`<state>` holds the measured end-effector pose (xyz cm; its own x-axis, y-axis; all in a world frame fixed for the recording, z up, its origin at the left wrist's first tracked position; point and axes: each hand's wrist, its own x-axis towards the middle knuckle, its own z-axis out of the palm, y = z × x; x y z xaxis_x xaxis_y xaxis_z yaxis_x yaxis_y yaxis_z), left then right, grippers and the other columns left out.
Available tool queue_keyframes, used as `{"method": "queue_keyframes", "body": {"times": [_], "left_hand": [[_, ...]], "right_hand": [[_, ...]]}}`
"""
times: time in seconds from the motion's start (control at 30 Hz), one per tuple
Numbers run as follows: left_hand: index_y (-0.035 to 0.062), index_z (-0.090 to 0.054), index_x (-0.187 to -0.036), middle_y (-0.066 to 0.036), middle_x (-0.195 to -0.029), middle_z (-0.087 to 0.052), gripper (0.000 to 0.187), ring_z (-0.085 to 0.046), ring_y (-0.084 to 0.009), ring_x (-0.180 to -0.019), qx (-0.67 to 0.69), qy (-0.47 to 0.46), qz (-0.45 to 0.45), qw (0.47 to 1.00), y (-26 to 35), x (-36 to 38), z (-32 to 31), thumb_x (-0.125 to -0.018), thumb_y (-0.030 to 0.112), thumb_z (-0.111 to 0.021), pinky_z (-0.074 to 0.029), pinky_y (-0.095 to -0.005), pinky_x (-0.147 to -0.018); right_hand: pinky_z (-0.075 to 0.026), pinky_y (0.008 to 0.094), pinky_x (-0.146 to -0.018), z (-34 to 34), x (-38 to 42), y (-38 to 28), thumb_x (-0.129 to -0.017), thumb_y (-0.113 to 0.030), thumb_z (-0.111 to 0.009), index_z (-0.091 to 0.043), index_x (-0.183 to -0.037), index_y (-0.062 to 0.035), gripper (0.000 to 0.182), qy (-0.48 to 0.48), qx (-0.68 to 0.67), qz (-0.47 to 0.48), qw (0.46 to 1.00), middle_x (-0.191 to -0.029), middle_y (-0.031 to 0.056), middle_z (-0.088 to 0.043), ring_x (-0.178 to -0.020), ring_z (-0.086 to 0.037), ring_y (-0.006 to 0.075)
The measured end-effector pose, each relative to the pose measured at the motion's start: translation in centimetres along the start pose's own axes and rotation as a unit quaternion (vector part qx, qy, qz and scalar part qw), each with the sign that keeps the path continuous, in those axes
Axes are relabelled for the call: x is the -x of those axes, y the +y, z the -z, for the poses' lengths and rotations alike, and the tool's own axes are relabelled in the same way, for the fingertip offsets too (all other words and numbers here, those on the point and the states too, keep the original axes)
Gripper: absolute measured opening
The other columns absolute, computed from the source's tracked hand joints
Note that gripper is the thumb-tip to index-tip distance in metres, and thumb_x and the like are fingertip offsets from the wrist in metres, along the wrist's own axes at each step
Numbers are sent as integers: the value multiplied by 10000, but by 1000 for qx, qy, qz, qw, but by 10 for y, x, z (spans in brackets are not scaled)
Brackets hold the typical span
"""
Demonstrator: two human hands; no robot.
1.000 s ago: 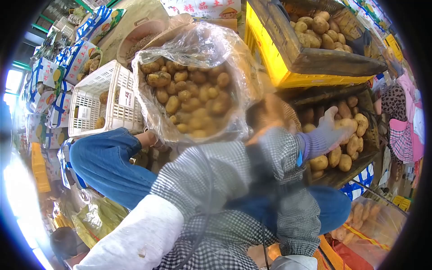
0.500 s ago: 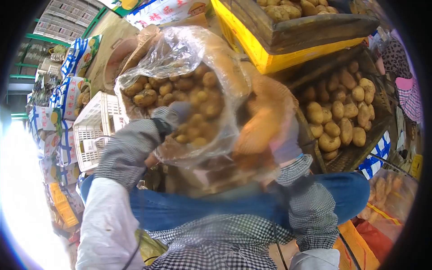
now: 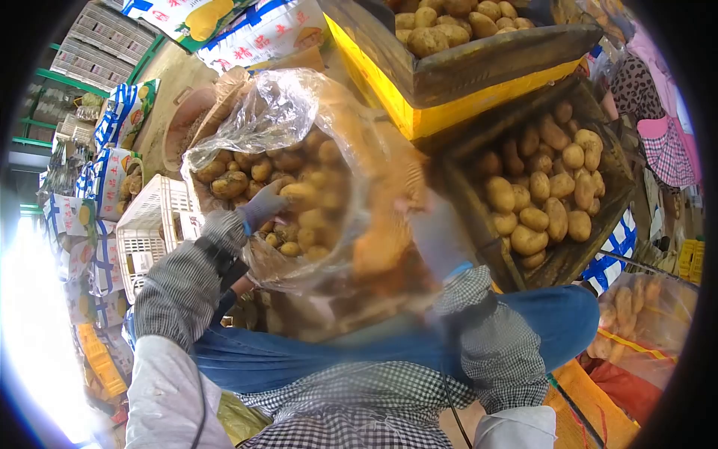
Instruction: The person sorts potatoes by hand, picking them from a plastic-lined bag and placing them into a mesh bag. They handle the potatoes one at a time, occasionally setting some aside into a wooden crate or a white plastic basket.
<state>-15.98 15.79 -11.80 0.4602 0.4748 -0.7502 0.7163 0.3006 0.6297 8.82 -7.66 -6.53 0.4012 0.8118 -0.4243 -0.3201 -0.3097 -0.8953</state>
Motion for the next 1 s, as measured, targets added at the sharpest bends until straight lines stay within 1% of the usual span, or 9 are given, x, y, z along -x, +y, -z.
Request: {"method": "queue_keyframes", "body": {"times": [0.2,0.27,0.43,0.57,0.67,0.73,0.83,0.9,1.0], "left_hand": [[37,-434,-1315,-91,-1152,-577,509,-580,-149,-988,201,-86,-224,950,62,92,-87,-841,51,-620,-502,-279,-837],[43,-442,-1318,-102,-1119,-583,498,-560,-167,-1033,-131,76,-544,826,60,89,-127,-846,55,-601,-461,-279,-922],[30,-531,-1205,-144,-1116,-570,469,-550,-298,-1052,-80,31,-367,926,83,110,-160,-771,98,-693,-435,-343,-950],[28,-551,-1173,-163,-1160,-546,477,-495,-306,-1138,-61,157,-469,867,64,106,-166,-739,119,-728,-439,-360,-948],[27,-546,-1193,-179,-1202,-525,497,-475,-316,-1168,-99,226,-514,822,56,105,-160,-740,120,-727,-433,-370,-956],[25,-545,-1201,-188,-1227,-514,494,-481,-313,-1171,-101,239,-532,806,47,94,-160,-749,123,-719,-435,-369,-957],[18,-538,-1209,-185,-1228,-521,474,-521,-280,-1139,43,194,-519,831,30,72,-172,-778,135,-696,-458,-350,-935],[9,-521,-1224,-164,-1190,-556,465,-569,-250,-1084,349,98,-389,847,53,101,-186,-803,137,-673,-484,-336,-907],[11,-478,-1257,-127,-1109,-611,498,-615,-202,-989,131,128,-316,931,62,114,-170,-803,90,-666,-524,-315,-851]], "right_hand": [[-486,270,-906,-22,7,3,-927,-89,-603,-569,-1204,19,299,-15,-103,131,986,-1153,71,-615,-1049,-584,139],[-464,285,-930,-40,23,7,-901,-130,-644,-556,-1222,-12,353,12,53,233,971,-1159,88,-611,-1056,-568,150],[-499,304,-875,-30,13,24,-915,-239,-622,-547,-1204,-11,376,60,-122,179,975,-1096,111,-626,-964,-607,182],[-547,342,-800,2,-1,28,-943,-334,-555,-546,-1199,-4,417,71,-279,27,957,-1043,113,-643,-925,-646,205],[-538,327,-816,-10,24,-14,-977,-257,-499,-521,-1196,64,390,41,-184,72,979,-1086,192,-629,-978,-642,237],[-523,315,-841,-29,16,19,-955,-229,-540,-498,-1221,74,405,108,123,313,936,-1126,196,-613,-1029,-621,240],[-501,279,-859,-44,23,29,-916,-163,-598,-468,-1253,72,431,127,139,298,936,-1134,153,-608,-1043,-596,216],[-508,269,-829,-34,13,30,-920,-150,-589,-489,-1247,49,395,58,-143,208,966,-1106,123,-616,-981,-607,189],[-515,252,-775,-25,12,17,-931,-165,-591,-550,-1195,8,318,104,-181,170,963,-1039,85,-627,-891,-599,144]]}}
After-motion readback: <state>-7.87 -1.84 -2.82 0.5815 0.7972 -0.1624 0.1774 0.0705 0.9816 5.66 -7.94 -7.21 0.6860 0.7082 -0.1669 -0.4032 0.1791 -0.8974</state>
